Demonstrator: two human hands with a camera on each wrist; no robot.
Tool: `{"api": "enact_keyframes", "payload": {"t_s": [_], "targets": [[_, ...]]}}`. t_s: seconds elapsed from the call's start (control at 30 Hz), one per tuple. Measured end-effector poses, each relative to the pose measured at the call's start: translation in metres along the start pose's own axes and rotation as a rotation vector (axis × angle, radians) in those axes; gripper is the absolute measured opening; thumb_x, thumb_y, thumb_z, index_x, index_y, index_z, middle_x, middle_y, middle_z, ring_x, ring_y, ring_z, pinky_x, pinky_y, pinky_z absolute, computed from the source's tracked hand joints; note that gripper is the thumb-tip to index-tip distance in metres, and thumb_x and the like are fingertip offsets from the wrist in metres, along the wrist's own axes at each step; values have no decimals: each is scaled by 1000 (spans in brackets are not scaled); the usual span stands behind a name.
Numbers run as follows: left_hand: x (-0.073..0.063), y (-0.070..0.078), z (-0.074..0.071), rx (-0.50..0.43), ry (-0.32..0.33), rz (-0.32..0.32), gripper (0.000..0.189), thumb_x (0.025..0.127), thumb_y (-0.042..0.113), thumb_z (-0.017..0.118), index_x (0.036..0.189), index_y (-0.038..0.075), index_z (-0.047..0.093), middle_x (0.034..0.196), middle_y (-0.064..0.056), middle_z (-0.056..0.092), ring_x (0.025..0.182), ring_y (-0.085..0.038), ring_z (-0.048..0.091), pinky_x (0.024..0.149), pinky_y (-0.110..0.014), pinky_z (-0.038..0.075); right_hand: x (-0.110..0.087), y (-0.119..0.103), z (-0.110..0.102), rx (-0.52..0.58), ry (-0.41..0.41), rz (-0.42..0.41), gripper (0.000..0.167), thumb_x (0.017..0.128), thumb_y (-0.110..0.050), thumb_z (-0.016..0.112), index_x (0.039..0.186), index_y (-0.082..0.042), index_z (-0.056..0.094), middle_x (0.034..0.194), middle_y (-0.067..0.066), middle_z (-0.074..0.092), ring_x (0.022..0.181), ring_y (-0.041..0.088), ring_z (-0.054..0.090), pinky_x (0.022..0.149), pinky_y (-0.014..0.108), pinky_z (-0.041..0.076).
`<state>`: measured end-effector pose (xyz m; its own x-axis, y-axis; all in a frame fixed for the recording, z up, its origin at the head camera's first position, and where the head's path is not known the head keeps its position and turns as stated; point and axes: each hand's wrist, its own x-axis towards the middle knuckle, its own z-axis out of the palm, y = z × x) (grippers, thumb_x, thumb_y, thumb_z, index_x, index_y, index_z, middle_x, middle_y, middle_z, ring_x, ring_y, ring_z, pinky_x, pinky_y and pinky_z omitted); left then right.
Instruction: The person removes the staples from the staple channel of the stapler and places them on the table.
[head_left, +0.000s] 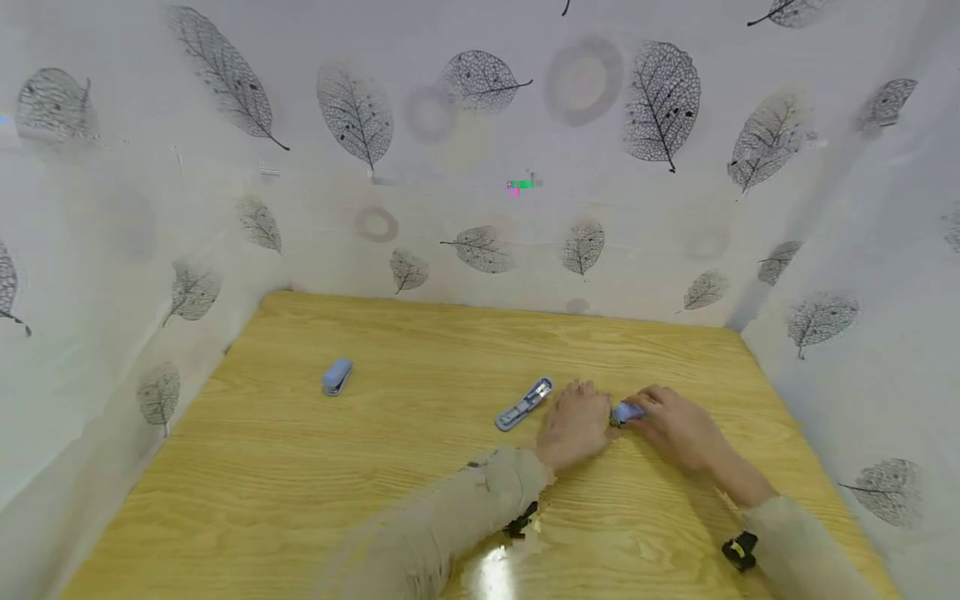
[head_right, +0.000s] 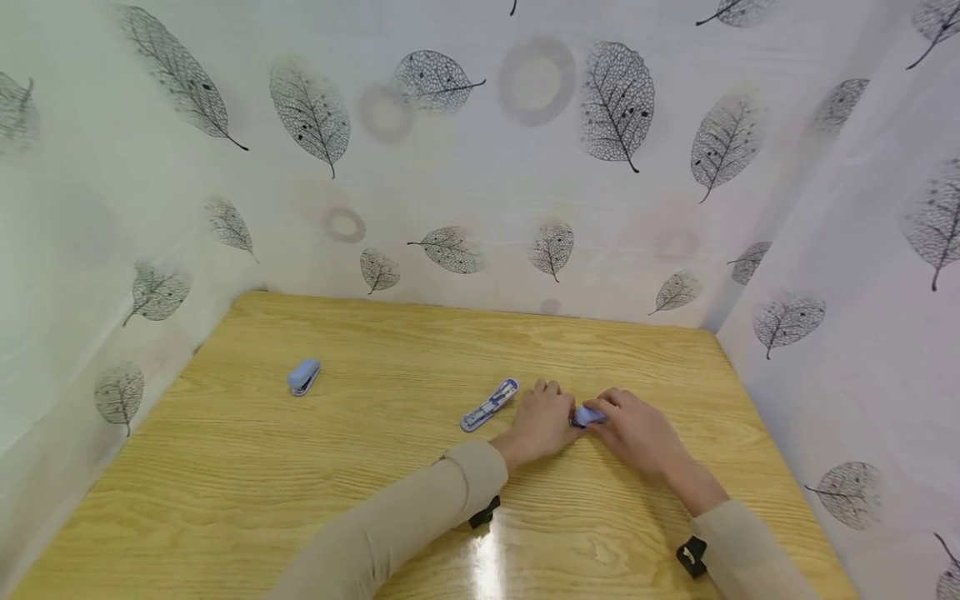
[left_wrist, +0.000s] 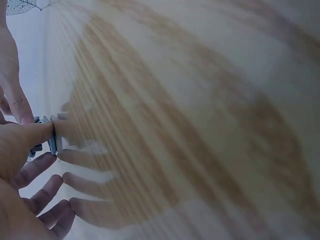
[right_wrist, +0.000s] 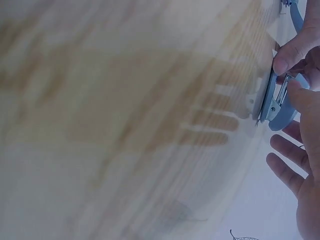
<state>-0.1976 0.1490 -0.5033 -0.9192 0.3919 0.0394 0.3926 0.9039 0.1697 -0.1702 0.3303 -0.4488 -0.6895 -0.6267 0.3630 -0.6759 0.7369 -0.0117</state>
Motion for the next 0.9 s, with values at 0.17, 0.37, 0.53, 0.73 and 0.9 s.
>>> {"api": "enact_keyframes", "payload": {"t_s": [0.17,0.37,0.53,0.73,0.9], "targets": [[-4,3,-18,-31,-21,-37,31,91,63,74,97,32,74,104,9,66,103,-11,58,97,-29,48,-3,13,14,-41,-45,-37,42,82,-14,89,122,-10,75,106,9,70,89,25,68,73,42,59],[-5,6,-25,-72,-56,-67,30,93,60,73,89,31,70,101,10,62,96,-11,48,86,-28,43,-4,18,24,-124,-69,-60,37,86,-23,85,120,-14,74,98,0,67,84,18,61,73,38,54],[-3,8,-24,-72,-69,-67,32,93,62,72,87,30,69,101,9,61,96,-11,48,86,-29,44,-2,22,26,-174,-40,-129,34,84,-20,86,114,-14,71,90,0,61,79,16,55,69,35,51],[-2,10,-24,-48,-76,-65,31,92,61,74,89,31,69,103,9,63,100,-12,51,88,-30,46,-4,25,20,-68,-26,-44,36,84,-16,85,115,-10,68,97,3,69,85,20,64,73,40,56],[-2,11,-25,-21,-77,-66,30,91,60,76,90,31,70,103,9,64,102,-12,53,90,-30,46,-3,30,12,-69,-41,-6,36,85,-20,84,117,-9,69,105,7,73,95,28,69,82,48,58]]}}
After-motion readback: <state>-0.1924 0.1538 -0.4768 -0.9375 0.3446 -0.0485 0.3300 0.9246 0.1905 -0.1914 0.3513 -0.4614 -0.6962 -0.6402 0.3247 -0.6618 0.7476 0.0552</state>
